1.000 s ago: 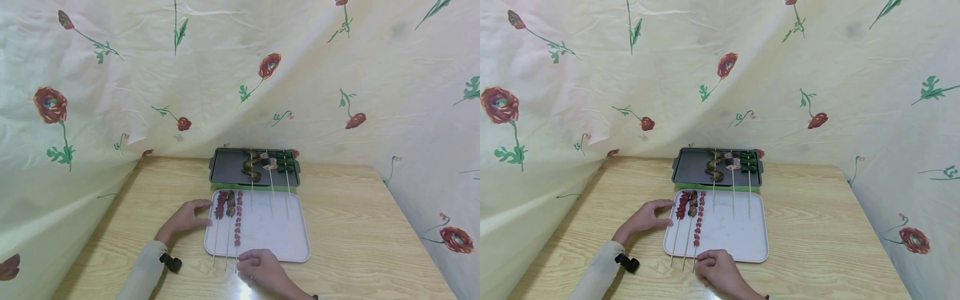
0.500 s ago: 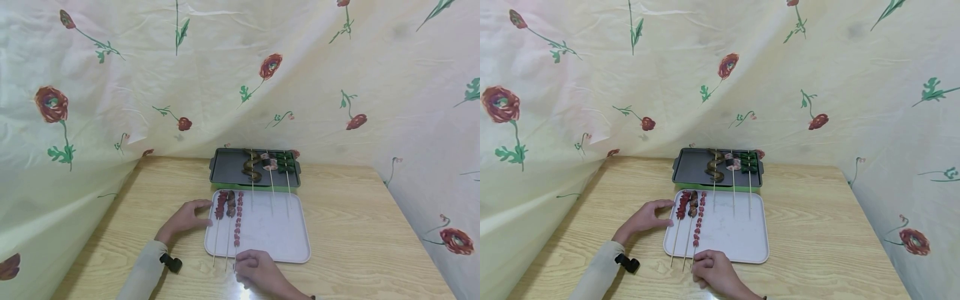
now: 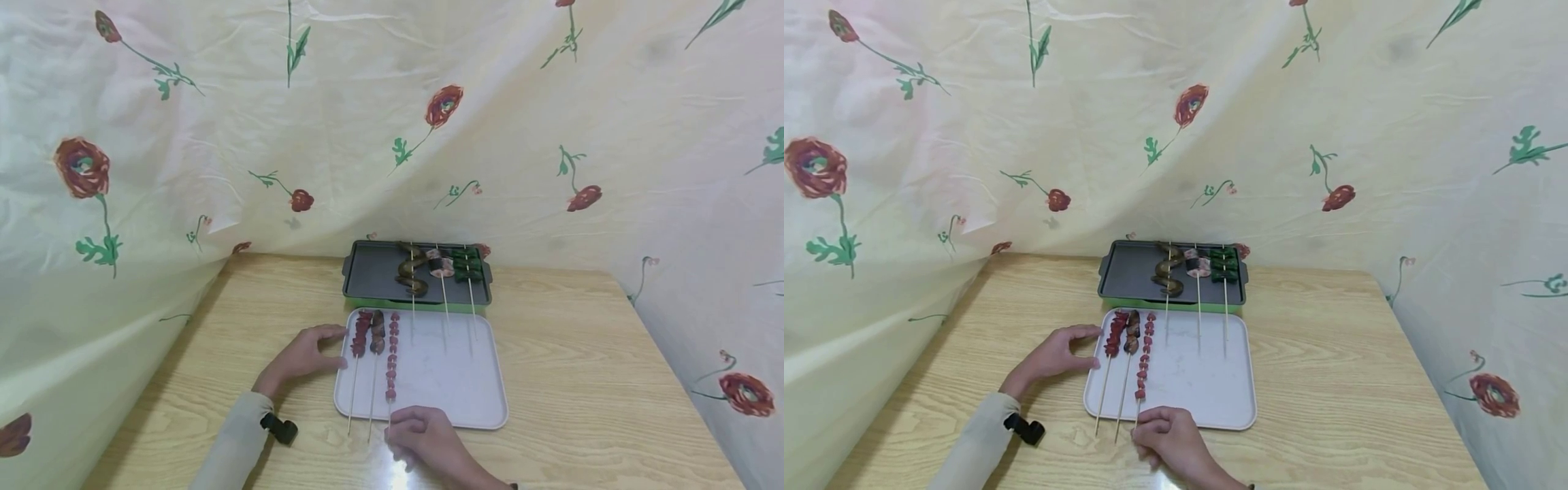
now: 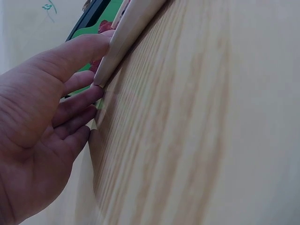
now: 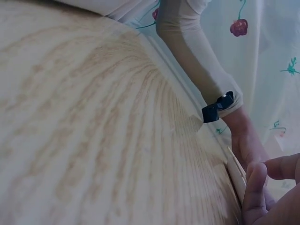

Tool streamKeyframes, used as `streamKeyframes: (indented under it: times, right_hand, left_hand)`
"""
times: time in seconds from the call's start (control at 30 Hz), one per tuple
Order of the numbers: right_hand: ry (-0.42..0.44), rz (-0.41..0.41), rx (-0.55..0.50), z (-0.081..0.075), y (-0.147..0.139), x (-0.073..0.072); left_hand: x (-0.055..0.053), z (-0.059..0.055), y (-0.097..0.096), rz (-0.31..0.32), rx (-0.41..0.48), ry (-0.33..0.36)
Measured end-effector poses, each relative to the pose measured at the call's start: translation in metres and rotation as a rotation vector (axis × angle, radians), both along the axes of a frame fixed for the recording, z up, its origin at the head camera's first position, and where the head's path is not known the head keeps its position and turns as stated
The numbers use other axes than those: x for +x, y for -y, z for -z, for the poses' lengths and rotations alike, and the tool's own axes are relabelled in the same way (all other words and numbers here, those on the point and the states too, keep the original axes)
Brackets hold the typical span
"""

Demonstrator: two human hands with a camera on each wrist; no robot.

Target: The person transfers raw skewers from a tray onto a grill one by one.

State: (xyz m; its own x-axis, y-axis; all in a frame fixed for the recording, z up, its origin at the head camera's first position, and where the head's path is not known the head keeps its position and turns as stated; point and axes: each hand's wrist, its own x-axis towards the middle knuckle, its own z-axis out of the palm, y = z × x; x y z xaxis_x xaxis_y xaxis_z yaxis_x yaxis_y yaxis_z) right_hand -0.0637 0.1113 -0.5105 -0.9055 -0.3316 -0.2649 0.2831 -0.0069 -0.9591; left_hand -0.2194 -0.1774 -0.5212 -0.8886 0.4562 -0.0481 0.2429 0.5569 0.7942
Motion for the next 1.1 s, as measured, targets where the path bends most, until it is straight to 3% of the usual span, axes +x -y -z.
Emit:
streamKeyframes:
  times: [0.4, 0.83, 1.1]
  right_hand:
    - [0.057, 0.035, 0.02, 0.004, -0.001, -0.004]
    - [0.049, 0.023, 0.05, 0.002, -0.003, -0.004]
    - [0.016, 0.021, 0.091, -0.011, -0.009, -0.003]
  left_hand:
    - [-0.001, 0.001, 0.001, 0.003, -0.008, 0.001]
    - [-0.001, 0.0, 0.001, 0.004, -0.003, 0.0]
    - [0.0, 0.001, 0.0, -0.004, 0.004, 0.009]
